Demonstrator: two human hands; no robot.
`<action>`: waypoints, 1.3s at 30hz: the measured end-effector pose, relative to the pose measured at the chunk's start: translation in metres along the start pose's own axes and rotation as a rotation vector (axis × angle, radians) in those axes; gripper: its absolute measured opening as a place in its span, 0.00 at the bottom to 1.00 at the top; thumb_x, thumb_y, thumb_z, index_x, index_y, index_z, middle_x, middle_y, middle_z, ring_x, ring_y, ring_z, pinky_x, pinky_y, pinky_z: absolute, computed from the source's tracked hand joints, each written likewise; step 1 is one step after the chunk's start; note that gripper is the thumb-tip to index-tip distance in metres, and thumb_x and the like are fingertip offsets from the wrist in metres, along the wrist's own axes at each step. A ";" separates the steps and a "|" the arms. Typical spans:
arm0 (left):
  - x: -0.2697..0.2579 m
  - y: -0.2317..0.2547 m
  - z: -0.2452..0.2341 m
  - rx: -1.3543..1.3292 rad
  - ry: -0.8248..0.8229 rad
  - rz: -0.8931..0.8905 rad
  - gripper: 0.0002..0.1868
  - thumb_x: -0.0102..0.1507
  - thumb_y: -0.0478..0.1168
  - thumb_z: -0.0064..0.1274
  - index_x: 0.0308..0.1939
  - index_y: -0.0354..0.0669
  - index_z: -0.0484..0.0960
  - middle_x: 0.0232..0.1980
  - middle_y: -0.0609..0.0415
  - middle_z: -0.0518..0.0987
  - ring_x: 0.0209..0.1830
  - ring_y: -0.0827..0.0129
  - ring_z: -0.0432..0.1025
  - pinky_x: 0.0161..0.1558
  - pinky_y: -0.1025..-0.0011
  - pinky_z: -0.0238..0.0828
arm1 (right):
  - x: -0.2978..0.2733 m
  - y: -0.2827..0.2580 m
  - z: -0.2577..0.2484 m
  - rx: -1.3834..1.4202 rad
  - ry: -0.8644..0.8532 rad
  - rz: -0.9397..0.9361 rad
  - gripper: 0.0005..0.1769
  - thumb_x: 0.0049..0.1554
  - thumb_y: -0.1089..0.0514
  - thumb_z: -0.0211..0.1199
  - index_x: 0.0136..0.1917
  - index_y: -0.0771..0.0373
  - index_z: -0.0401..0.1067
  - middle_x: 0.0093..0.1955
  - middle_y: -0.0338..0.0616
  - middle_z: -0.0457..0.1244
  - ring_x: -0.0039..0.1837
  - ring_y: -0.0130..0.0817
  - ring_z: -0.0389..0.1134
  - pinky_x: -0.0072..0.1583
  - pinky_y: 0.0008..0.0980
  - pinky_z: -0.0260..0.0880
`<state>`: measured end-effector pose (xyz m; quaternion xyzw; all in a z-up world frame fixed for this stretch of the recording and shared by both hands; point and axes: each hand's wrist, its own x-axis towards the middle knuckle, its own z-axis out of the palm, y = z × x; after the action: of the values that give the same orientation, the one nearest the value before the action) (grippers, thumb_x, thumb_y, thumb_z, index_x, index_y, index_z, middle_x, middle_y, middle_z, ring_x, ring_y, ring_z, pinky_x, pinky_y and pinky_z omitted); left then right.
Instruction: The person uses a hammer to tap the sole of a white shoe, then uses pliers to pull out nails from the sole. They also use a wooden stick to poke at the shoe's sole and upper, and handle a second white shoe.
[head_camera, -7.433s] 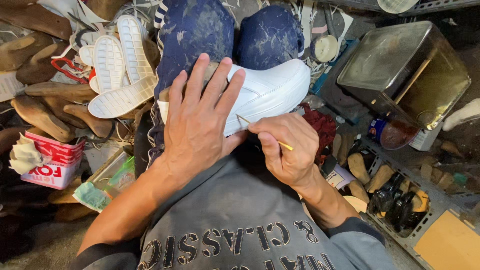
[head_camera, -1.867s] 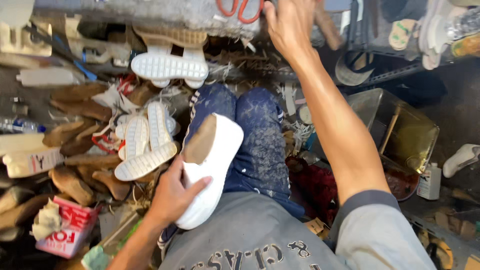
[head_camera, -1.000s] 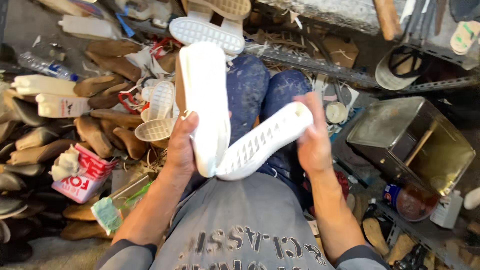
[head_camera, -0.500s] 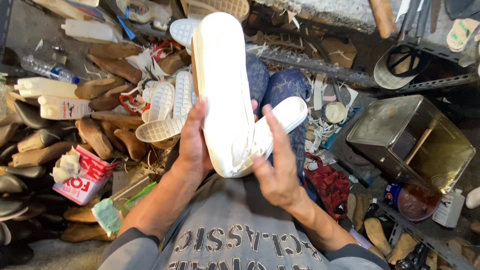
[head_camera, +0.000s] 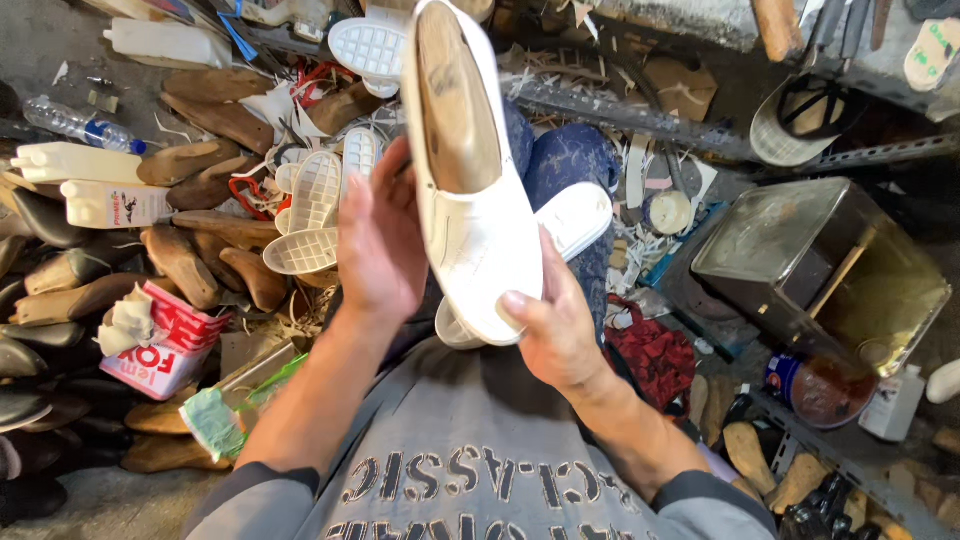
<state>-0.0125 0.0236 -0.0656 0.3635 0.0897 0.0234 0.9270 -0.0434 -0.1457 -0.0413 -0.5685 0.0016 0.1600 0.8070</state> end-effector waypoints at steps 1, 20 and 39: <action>0.008 -0.001 -0.004 -0.201 0.000 -0.057 0.40 0.69 0.70 0.38 0.72 0.44 0.67 0.73 0.46 0.70 0.73 0.52 0.66 0.77 0.50 0.53 | 0.000 0.003 0.003 0.360 -0.043 0.125 0.44 0.53 0.59 0.61 0.79 0.73 0.52 0.56 0.62 0.67 0.55 0.43 0.73 0.57 0.42 0.76; 0.010 0.011 -0.029 -0.688 0.237 -0.372 0.46 0.59 0.72 0.49 0.67 0.38 0.74 0.67 0.37 0.75 0.58 0.41 0.76 0.63 0.41 0.71 | -0.010 -0.008 -0.044 -0.028 0.161 0.274 0.33 0.59 0.52 0.57 0.75 0.65 0.61 0.59 0.63 0.68 0.57 0.44 0.73 0.53 0.42 0.79; -0.002 0.017 0.021 -0.331 0.574 -0.206 0.30 0.66 0.60 0.47 0.61 0.42 0.78 0.54 0.42 0.82 0.45 0.56 0.82 0.54 0.55 0.82 | 0.000 0.007 -0.005 0.589 -0.165 0.660 0.34 0.60 0.48 0.53 0.75 0.65 0.59 0.54 0.62 0.70 0.54 0.51 0.75 0.54 0.50 0.80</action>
<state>-0.0104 0.0213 -0.0387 0.1759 0.3781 0.0455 0.9078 -0.0445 -0.1480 -0.0496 -0.2691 0.1642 0.4464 0.8375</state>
